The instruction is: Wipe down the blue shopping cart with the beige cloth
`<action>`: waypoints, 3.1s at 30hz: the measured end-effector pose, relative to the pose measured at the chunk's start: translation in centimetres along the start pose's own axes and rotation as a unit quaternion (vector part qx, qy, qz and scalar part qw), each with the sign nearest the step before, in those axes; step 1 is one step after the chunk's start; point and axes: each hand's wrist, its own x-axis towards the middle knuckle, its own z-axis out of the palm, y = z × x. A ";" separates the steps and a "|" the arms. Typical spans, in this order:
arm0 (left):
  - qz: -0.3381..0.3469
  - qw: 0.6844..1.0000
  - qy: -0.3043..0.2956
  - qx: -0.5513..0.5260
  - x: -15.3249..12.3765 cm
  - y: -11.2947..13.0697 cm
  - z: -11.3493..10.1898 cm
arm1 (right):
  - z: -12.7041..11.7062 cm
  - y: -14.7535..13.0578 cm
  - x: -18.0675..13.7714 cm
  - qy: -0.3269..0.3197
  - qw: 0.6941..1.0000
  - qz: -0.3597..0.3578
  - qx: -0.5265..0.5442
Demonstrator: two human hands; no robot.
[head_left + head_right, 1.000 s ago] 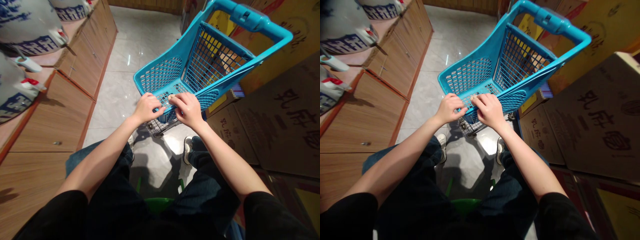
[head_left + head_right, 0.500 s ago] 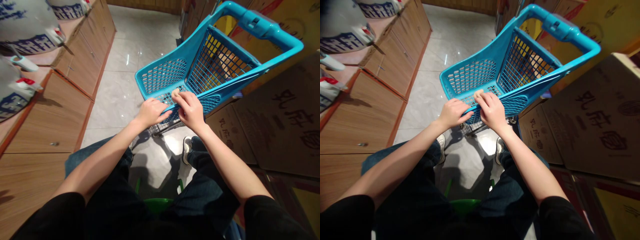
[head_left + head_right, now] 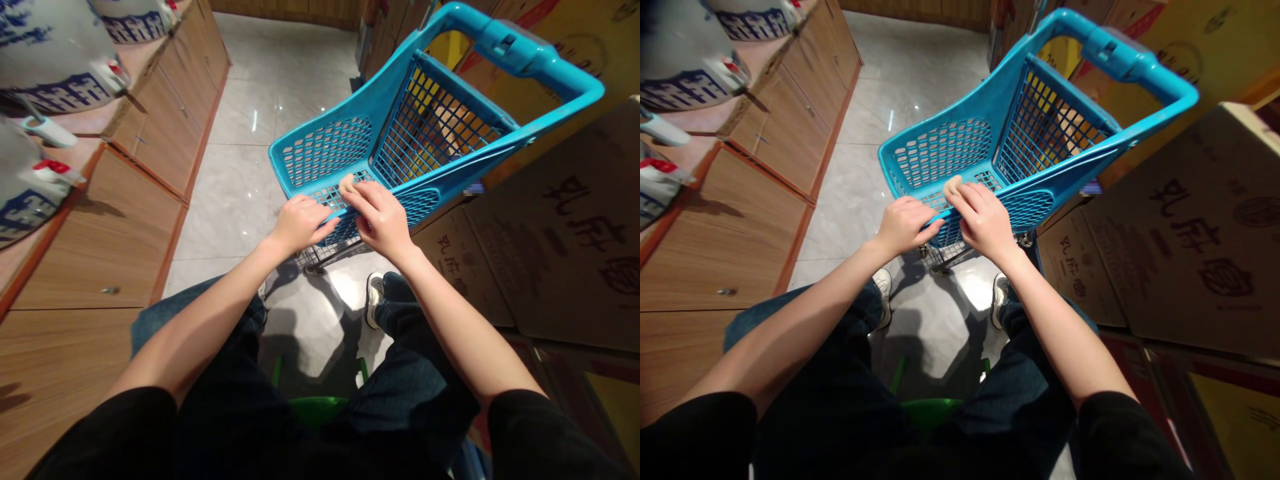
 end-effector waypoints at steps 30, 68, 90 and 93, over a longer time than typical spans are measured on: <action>-0.005 1.000 0.012 0.005 0.1 -0.1 0.3 | -0.6 1.2 0.3 0.002 0.999 0.027 -0.028; 0.010 0.999 0.041 0.022 0.3 0.1 0.5 | -0.1 0.5 0.1 0.023 0.998 0.045 -0.040; 0.033 0.996 0.077 0.043 0.3 0.1 0.4 | -0.8 0.8 0.6 0.019 0.998 0.034 -0.053; 0.030 0.996 0.068 0.042 0.3 0.0 0.4 | -0.5 0.8 0.4 0.028 0.998 0.039 -0.042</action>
